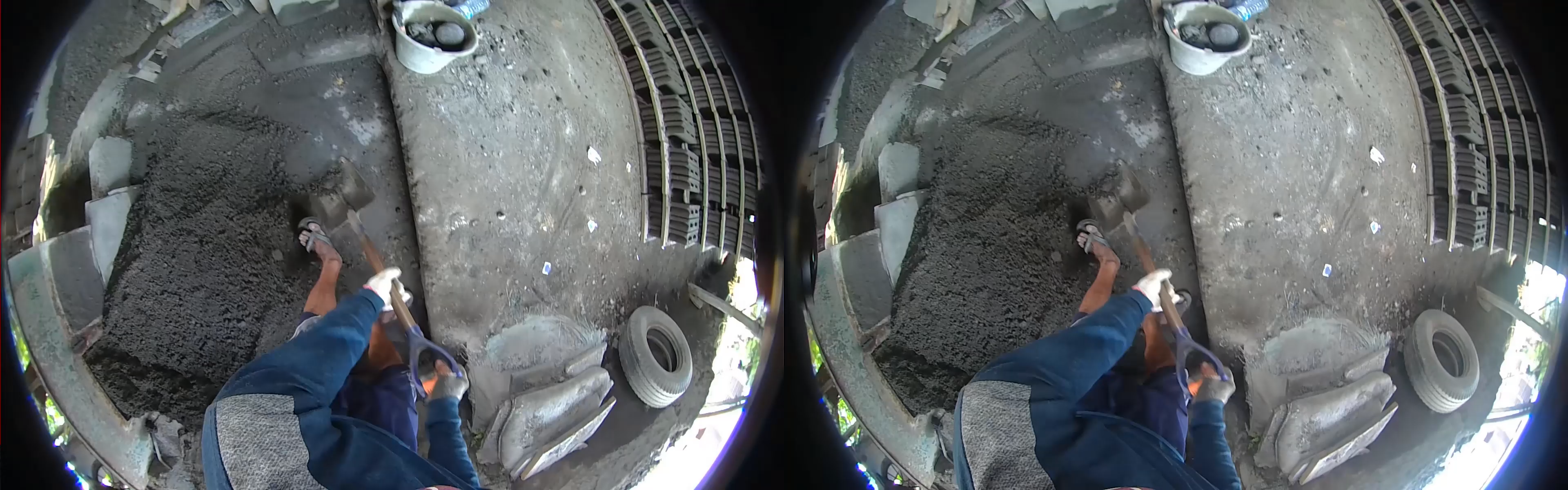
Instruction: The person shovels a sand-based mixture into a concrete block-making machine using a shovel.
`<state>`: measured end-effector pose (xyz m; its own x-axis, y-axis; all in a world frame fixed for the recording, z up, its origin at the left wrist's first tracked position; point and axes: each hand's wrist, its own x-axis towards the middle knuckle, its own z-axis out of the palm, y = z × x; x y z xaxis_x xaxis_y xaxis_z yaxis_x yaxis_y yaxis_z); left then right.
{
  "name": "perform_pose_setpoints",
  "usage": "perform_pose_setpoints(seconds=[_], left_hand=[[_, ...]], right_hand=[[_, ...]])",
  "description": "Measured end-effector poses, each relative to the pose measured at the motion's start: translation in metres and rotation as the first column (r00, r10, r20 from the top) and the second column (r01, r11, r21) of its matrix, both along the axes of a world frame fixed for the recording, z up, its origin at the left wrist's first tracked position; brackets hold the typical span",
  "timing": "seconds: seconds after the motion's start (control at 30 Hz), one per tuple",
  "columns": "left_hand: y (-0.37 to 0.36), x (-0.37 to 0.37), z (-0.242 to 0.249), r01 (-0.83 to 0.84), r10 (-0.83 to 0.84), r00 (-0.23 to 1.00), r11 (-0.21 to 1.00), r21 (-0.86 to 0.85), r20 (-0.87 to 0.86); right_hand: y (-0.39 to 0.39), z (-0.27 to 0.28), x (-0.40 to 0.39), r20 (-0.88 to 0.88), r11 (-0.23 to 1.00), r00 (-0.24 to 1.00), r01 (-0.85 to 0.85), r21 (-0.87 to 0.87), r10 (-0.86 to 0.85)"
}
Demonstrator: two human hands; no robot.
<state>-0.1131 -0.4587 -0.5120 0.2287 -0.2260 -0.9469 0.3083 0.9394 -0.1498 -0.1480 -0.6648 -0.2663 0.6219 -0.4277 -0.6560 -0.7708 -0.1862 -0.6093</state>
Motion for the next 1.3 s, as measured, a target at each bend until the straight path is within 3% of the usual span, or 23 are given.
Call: perform_pose_setpoints(seconds=[0.07,0.1,0.13,0.17,0.2,0.23,0.3,0.37,0.5,0.63,0.7,0.77,0.8,0.83,0.9,0.97,1.0,1.1,1.13,1.17,1.2,1.23,1.3], left_hand=[[0.087,0.034,-0.006,-0.039,0.04,0.999,0.997,0.069,-0.02],[0.131,0.044,-0.02,-0.024,0.019,0.999,0.992,0.122,0.044],[0.174,0.055,-0.03,-0.056,0.038,0.995,0.979,0.194,0.096],[0.22,0.067,-0.047,-0.035,0.024,0.998,0.977,0.21,0.054],[0.256,0.077,-0.055,-0.032,0.02,0.999,0.961,0.273,0.046],[0.286,0.082,-0.058,-0.028,0.001,0.997,0.933,0.358,0.075],[0.311,0.098,-0.044,-0.226,0.162,0.95,0.947,0.229,0.267],[0.296,0.126,-0.004,-0.266,0.219,0.956,0.926,0.267,0.195],[0.241,0.13,0.107,-0.362,0.341,0.927,0.922,0.136,0.158],[0.202,0.072,0.155,-0.424,0.499,0.848,0.842,-0.334,0.181],[0.194,0.047,0.161,-0.544,0.595,0.804,0.728,-0.417,-0.01],[0.216,0.024,0.192,-0.641,0.637,0.767,0.766,-0.041,-0.079],[0.217,0.015,0.185,-0.544,0.538,0.831,0.839,-0.005,-0.138],[0.212,0.006,0.168,-0.431,0.427,0.881,0.902,0.025,-0.202],[0.184,-0.01,0.111,-0.429,0.429,0.865,0.901,0.06,-0.259],[0.185,-0.011,0.141,-0.437,0.428,0.841,0.898,0.05,-0.331],[0.191,-0.018,0.142,-0.384,0.37,0.89,0.923,-0.003,-0.266],[0.218,-0.009,0.189,-0.372,0.391,0.912,0.916,0.151,-0.125],[0.23,0.004,0.254,-0.43,0.454,0.891,0.834,0.346,0.013],[0.245,0.004,0.26,-0.515,0.473,0.857,0.775,0.367,0.204],[0.268,0.015,0.325,-0.514,0.459,0.858,0.782,0.353,0.232],[0.288,0.024,0.342,-0.626,0.543,0.776,0.721,0.297,0.32],[0.325,0.034,0.389,-0.633,0.406,0.767,0.605,0.483,0.496]], right_hand=[[0.092,0.007,0.055,-0.079,0.97,0.997,0.023,0.242,-0.004],[0.112,-0.045,0.056,-0.003,0.973,0.998,-0.06,0.222,0.062],[0.165,-0.026,0.086,-0.005,0.946,0.991,-0.125,0.298,0.133],[0.186,-0.071,0.091,0.071,0.941,0.962,-0.273,0.201,0.264],[0.216,-0.089,0.109,-0.045,0.933,0.944,-0.315,0.175,0.328],[0.245,-0.085,0.125,0.107,0.872,0.904,-0.427,0.24,0.414],[0.259,-0.091,0.154,0.118,0.815,0.869,-0.492,0.306,0.48],[0.243,-0.084,0.179,0.239,0.804,0.895,-0.444,0.396,0.377],[0.145,-0.023,0.231,0.03,0.835,0.916,-0.378,0.4,0.4],[0.073,0.073,0.243,-0.032,0.757,0.816,-0.519,0.397,0.577],[0.049,0.101,0.236,-0.033,0.703,0.764,-0.575,0.419,0.645],[0.01,0.1,0.237,-0.083,0.717,0.79,-0.501,0.484,0.608],[0.006,0.113,0.241,-0.149,0.734,0.77,-0.503,0.457,0.62],[0.012,0.13,0.249,-0.221,0.665,0.642,-0.616,0.421,0.734],[-0.019,0.088,0.254,-0.317,0.792,0.752,-0.424,0.439,0.578],[-0.014,0.098,0.262,-0.296,0.809,0.795,-0.37,0.457,0.53],[-0.007,0.105,0.26,-0.298,0.814,0.808,-0.338,0.473,0.509],[-0.022,0.083,0.258,-0.1,0.612,0.77,-0.414,0.674,0.63],[-0.032,0.059,0.259,-0.143,0.588,0.767,-0.343,0.733,0.625],[-0.023,0.056,0.253,-0.195,0.614,0.78,-0.284,0.736,0.594],[-0.013,0.049,0.246,-0.242,0.636,0.79,-0.228,0.737,0.564],[0.002,0.041,0.239,-0.285,0.652,0.795,-0.174,0.738,0.536],[0.052,0.025,0.231,-0.348,0.701,0.808,-0.108,0.705,0.475]])
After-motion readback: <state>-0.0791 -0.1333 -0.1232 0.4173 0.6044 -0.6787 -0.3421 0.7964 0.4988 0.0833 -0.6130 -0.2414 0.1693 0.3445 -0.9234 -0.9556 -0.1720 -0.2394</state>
